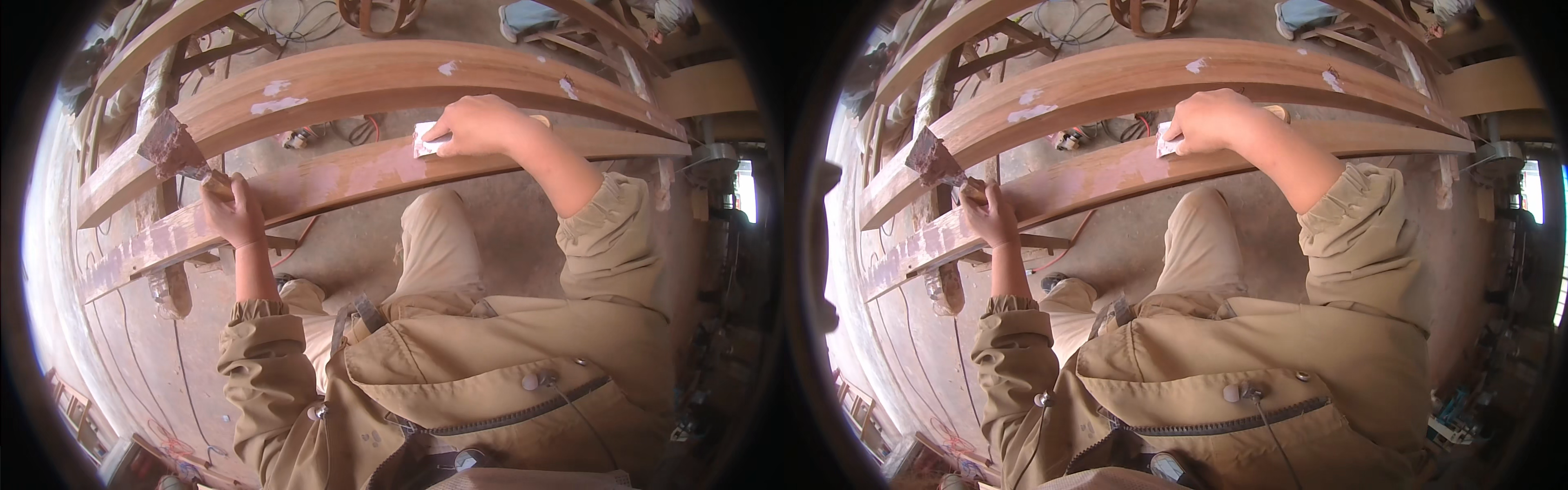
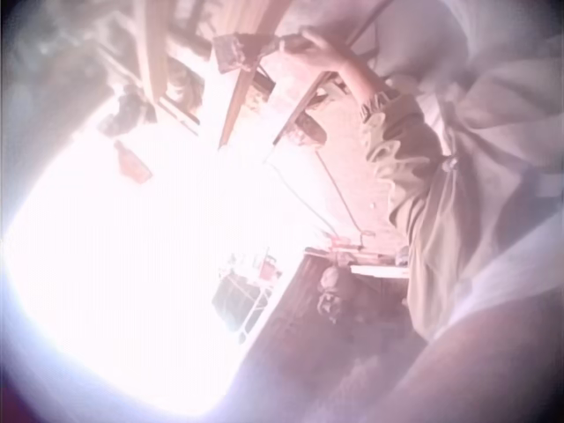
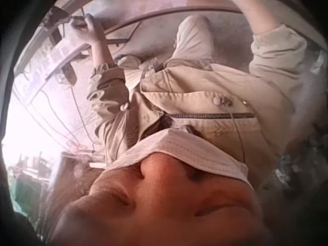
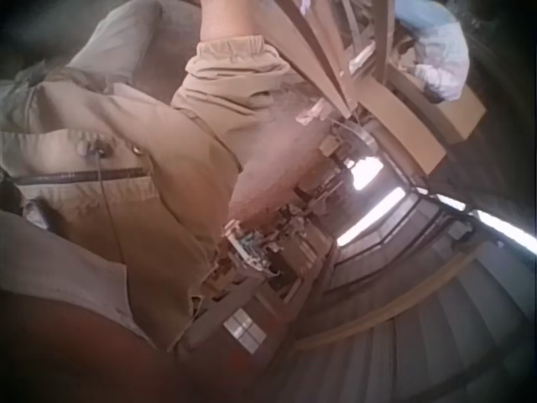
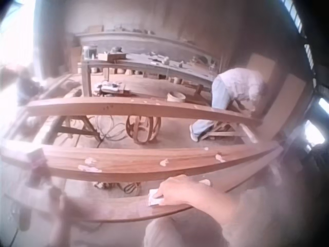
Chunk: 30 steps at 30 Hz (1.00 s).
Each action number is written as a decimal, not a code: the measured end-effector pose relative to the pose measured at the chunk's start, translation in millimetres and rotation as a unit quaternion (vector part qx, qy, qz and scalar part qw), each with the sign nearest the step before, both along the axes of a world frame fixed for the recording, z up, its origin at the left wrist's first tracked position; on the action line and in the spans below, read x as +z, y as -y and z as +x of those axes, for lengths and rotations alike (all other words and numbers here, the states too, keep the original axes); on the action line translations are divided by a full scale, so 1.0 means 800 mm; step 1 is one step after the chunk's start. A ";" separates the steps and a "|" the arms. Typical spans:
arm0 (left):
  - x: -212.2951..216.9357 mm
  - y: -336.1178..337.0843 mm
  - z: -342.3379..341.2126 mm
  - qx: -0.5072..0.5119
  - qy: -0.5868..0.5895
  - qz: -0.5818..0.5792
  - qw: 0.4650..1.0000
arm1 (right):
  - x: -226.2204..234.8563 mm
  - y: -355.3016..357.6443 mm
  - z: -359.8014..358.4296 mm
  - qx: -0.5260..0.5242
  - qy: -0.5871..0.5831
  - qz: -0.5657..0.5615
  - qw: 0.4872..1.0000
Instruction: The person applies a pinkish filler to curved wooden planks using a putty knife, spreading it along the surface and edges. They repeatedly scoop filler from a container and smooth it onto the wood, working on multiple planks in a workshop setting.
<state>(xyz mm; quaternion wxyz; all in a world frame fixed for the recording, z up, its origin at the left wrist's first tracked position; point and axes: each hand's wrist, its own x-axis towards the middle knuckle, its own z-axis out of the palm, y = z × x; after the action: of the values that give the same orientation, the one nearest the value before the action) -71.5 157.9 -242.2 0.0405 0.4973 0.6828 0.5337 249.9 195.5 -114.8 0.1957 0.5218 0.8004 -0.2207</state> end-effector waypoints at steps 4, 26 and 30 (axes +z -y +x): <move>-0.004 0.001 -0.007 -0.006 -0.004 -0.006 1.000 | 0.005 -0.015 0.010 0.033 0.139 -0.014 0.990; -0.008 0.000 -0.011 -0.017 -0.001 -0.017 1.000 | -0.033 0.071 0.054 -0.152 -0.090 0.020 0.984; -0.003 0.001 -0.006 0.008 -0.034 -0.029 0.999 | -0.017 0.052 0.051 -0.106 -0.045 0.014 0.993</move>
<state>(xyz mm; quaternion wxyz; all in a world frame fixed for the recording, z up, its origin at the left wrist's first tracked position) -76.7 157.3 -244.7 0.0279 0.5085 0.7029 0.4965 291.1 154.3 -128.1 0.1276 0.5959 0.7516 -0.2524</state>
